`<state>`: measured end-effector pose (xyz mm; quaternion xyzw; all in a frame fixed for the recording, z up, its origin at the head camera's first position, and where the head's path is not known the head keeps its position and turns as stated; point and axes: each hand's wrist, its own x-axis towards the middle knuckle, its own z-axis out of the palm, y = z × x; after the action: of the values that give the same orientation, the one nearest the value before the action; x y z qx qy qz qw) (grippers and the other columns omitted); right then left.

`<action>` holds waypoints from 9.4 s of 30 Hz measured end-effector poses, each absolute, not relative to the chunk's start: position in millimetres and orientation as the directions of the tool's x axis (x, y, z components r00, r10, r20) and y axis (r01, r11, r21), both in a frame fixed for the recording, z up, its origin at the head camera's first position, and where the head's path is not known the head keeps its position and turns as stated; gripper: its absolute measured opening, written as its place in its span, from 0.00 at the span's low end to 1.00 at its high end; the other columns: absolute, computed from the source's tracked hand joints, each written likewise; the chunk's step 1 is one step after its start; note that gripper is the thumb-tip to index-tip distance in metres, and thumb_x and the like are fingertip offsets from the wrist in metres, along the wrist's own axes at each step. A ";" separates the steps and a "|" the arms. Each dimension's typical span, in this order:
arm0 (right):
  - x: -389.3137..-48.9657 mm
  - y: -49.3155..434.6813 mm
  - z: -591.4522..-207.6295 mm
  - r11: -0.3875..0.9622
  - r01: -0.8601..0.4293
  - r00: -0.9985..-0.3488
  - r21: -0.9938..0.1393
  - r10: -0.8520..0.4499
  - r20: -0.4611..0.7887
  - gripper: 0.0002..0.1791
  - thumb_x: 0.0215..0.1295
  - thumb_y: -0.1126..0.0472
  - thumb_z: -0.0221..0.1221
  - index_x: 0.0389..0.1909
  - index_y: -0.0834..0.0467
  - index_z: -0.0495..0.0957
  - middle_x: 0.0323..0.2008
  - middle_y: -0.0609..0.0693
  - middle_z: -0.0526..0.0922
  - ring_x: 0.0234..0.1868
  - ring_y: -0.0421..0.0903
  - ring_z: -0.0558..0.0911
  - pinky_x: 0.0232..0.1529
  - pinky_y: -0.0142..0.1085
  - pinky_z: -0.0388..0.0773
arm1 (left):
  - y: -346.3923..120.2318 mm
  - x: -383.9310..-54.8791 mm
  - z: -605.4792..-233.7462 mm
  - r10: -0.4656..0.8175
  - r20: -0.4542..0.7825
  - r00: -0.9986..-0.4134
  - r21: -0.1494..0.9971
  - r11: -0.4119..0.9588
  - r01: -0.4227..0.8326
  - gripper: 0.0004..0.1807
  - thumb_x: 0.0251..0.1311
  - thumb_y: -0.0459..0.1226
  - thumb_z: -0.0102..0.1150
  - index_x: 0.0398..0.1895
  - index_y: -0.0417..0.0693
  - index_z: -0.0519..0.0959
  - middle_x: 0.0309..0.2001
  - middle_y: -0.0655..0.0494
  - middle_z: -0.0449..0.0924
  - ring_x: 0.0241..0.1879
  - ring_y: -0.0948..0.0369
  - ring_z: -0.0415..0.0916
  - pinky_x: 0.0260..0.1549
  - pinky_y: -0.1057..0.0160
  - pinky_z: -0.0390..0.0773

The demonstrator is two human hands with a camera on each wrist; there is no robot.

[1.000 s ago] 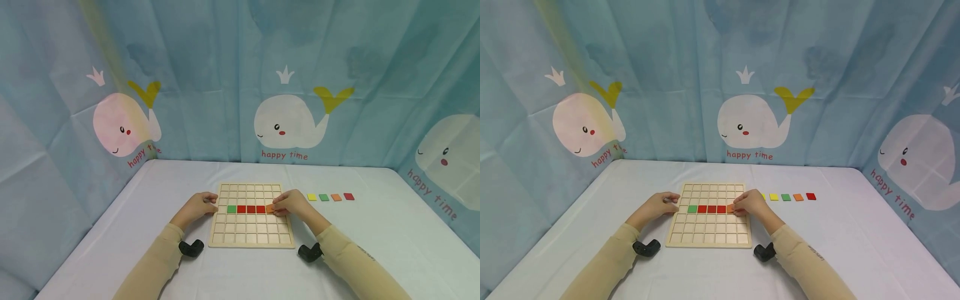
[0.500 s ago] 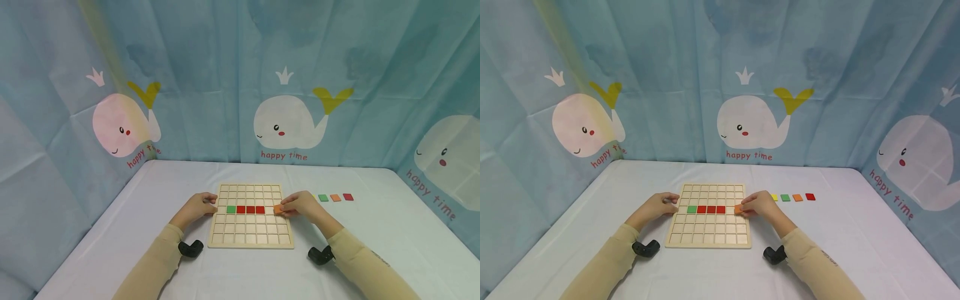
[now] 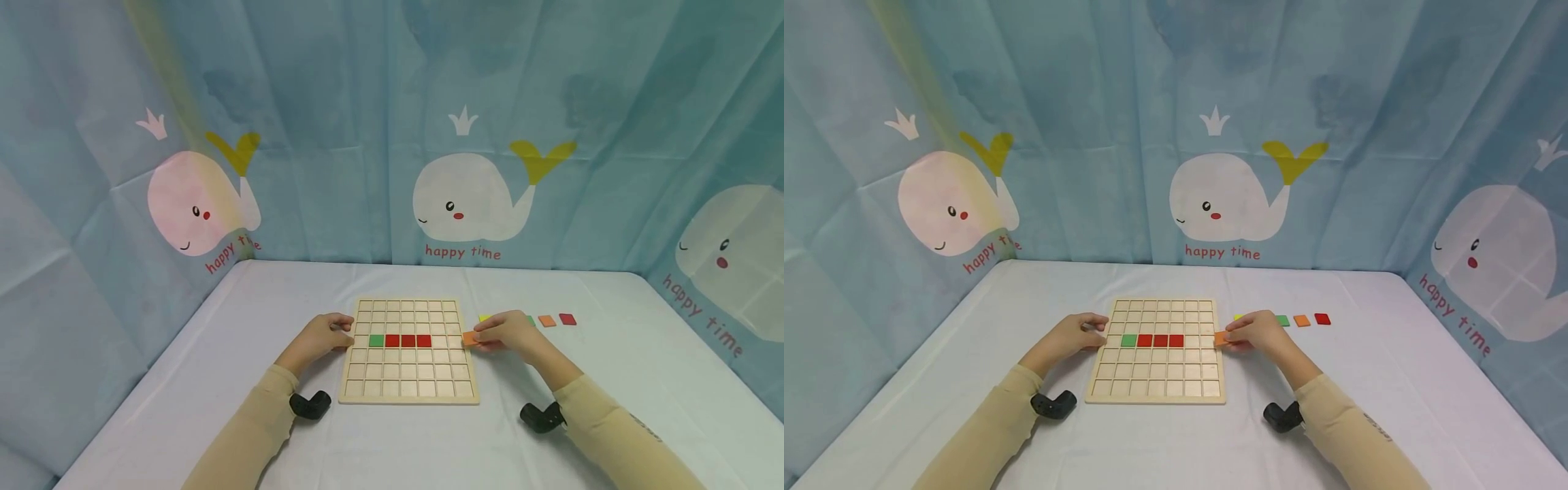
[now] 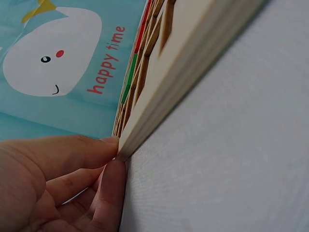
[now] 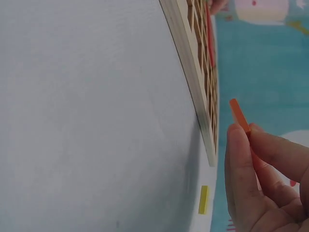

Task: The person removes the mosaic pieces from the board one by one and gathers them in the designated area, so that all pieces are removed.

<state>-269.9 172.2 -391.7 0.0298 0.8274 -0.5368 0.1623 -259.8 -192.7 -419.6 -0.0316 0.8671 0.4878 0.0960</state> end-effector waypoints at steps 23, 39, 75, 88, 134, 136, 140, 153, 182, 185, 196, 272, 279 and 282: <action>-268.0 204.7 -392.1 0.441 0.250 -0.945 -0.862 -0.083 -0.317 0.19 0.60 0.64 0.68 0.49 0.71 0.81 0.36 0.51 0.87 0.29 0.39 0.86 0.37 0.33 0.85 | -193.0 -260.6 -419.8 0.040 -0.188 -0.981 0.830 0.541 -0.137 0.27 0.57 0.32 0.64 0.62 0.39 0.76 0.50 0.47 0.77 0.40 0.60 0.77 0.37 0.67 0.79; -272.4 213.1 -391.5 0.427 0.286 -0.934 -0.858 -0.076 -0.349 0.19 0.59 0.66 0.68 0.49 0.72 0.81 0.37 0.52 0.87 0.28 0.39 0.85 0.37 0.33 0.85 | -192.9 -260.5 -420.4 0.035 -0.185 -0.982 0.828 0.545 -0.137 0.27 0.56 0.31 0.64 0.62 0.38 0.76 0.51 0.46 0.77 0.40 0.60 0.77 0.37 0.66 0.79; -285.2 203.6 -393.6 0.524 0.358 -0.917 -0.773 0.044 -0.396 0.15 0.59 0.66 0.68 0.46 0.69 0.83 0.26 0.48 0.86 0.24 0.39 0.83 0.31 0.31 0.84 | -193.1 -260.3 -419.3 0.032 -0.187 -0.982 0.838 0.527 -0.142 0.27 0.57 0.30 0.63 0.62 0.37 0.75 0.52 0.45 0.77 0.41 0.60 0.78 0.38 0.65 0.80; -285.5 206.7 -392.3 0.560 0.343 -0.925 -0.754 0.063 -0.374 0.16 0.57 0.65 0.70 0.44 0.68 0.83 0.29 0.51 0.87 0.25 0.39 0.84 0.33 0.31 0.84 | -193.5 -261.8 -420.3 0.031 -0.186 -0.982 0.839 0.525 -0.142 0.27 0.56 0.31 0.64 0.62 0.38 0.75 0.51 0.46 0.77 0.40 0.60 0.78 0.38 0.65 0.80; -287.9 206.3 -399.4 0.588 0.352 -0.925 -0.728 0.100 -0.366 0.13 0.59 0.63 0.69 0.43 0.66 0.84 0.30 0.51 0.86 0.24 0.39 0.83 0.31 0.30 0.82 | -192.0 -259.2 -424.4 0.039 -0.190 -0.981 0.844 0.517 -0.143 0.27 0.56 0.30 0.64 0.61 0.37 0.76 0.51 0.45 0.77 0.40 0.60 0.78 0.39 0.64 0.82; -284.9 206.8 -396.8 0.592 0.330 -0.934 -0.735 0.090 -0.347 0.15 0.61 0.61 0.67 0.45 0.65 0.84 0.32 0.51 0.86 0.26 0.39 0.82 0.32 0.29 0.81 | -191.3 -258.7 -424.5 0.035 -0.192 -0.981 0.841 0.520 -0.147 0.27 0.56 0.30 0.65 0.61 0.37 0.76 0.51 0.46 0.77 0.40 0.60 0.78 0.39 0.64 0.82; -280.1 200.6 -387.9 0.573 0.282 -0.950 -0.770 0.054 -0.307 0.16 0.64 0.59 0.65 0.48 0.64 0.83 0.37 0.52 0.87 0.30 0.39 0.82 0.35 0.30 0.81 | -191.7 -258.9 -423.4 0.027 -0.194 -0.981 0.840 0.521 -0.152 0.27 0.57 0.30 0.65 0.62 0.38 0.76 0.51 0.46 0.77 0.41 0.59 0.78 0.39 0.64 0.82; -277.4 171.7 -384.6 0.498 0.237 -0.957 -0.834 -0.029 -0.289 0.15 0.61 0.64 0.67 0.45 0.69 0.83 0.30 0.49 0.87 0.27 0.39 0.85 0.36 0.35 0.85 | -191.8 -259.1 -420.1 0.023 -0.185 -0.982 0.836 0.529 -0.145 0.27 0.57 0.30 0.64 0.62 0.38 0.76 0.51 0.46 0.77 0.41 0.60 0.78 0.39 0.64 0.81; -283.8 124.6 -390.9 0.472 0.204 -0.947 -0.858 -0.128 -0.295 0.11 0.59 0.66 0.68 0.40 0.69 0.85 0.27 0.53 0.88 0.24 0.41 0.86 0.30 0.32 0.84 | -192.7 -259.1 -419.3 0.033 -0.179 -0.983 0.834 0.535 -0.134 0.27 0.57 0.30 0.64 0.62 0.37 0.76 0.50 0.46 0.78 0.39 0.60 0.77 0.37 0.65 0.80; -284.3 121.6 -392.9 0.446 0.223 -0.942 -0.867 -0.132 -0.310 0.10 0.59 0.68 0.67 0.40 0.70 0.85 0.27 0.55 0.88 0.24 0.41 0.86 0.31 0.33 0.85 | -192.4 -259.1 -418.8 0.026 -0.177 -0.984 0.831 0.539 -0.135 0.27 0.56 0.30 0.65 0.61 0.37 0.76 0.50 0.46 0.78 0.38 0.60 0.76 0.36 0.66 0.79; -281.7 111.6 -392.9 0.448 0.239 -0.928 -0.862 -0.157 -0.339 0.09 0.59 0.68 0.67 0.39 0.69 0.85 0.28 0.53 0.89 0.25 0.41 0.86 0.31 0.33 0.85 | -192.5 -260.1 -419.6 0.031 -0.174 -0.984 0.835 0.535 -0.131 0.27 0.56 0.30 0.65 0.61 0.37 0.76 0.50 0.46 0.78 0.38 0.61 0.76 0.36 0.66 0.79; -282.6 88.3 -394.9 0.402 0.184 -0.940 -0.897 -0.195 -0.280 0.05 0.59 0.71 0.66 0.35 0.69 0.84 0.30 0.55 0.89 0.24 0.43 0.86 0.33 0.36 0.86 | -193.5 -263.2 -422.3 0.038 -0.178 -0.983 0.845 0.518 -0.133 0.27 0.56 0.29 0.65 0.62 0.37 0.75 0.51 0.45 0.77 0.39 0.61 0.79 0.39 0.64 0.82; -281.1 92.7 -395.2 0.400 0.208 -0.940 -0.893 -0.169 -0.295 0.06 0.59 0.69 0.67 0.36 0.68 0.85 0.30 0.54 0.88 0.24 0.41 0.85 0.34 0.36 0.86 | -192.8 -262.7 -422.6 0.039 -0.184 -0.982 0.841 0.523 -0.137 0.27 0.56 0.29 0.64 0.62 0.37 0.75 0.51 0.46 0.77 0.38 0.60 0.78 0.38 0.65 0.81; -281.0 97.6 -395.5 0.406 0.218 -0.942 -0.888 -0.149 -0.300 0.08 0.59 0.68 0.67 0.38 0.67 0.85 0.31 0.53 0.88 0.24 0.40 0.85 0.34 0.35 0.86 | -192.5 -262.6 -422.7 0.035 -0.187 -0.982 0.844 0.517 -0.143 0.27 0.56 0.29 0.64 0.62 0.37 0.75 0.50 0.46 0.77 0.39 0.60 0.77 0.38 0.65 0.81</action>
<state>-281.0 97.6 -395.5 0.0211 0.8212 -0.5447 0.1687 -262.6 -192.5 -422.7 -0.0312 0.8664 0.4902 0.0904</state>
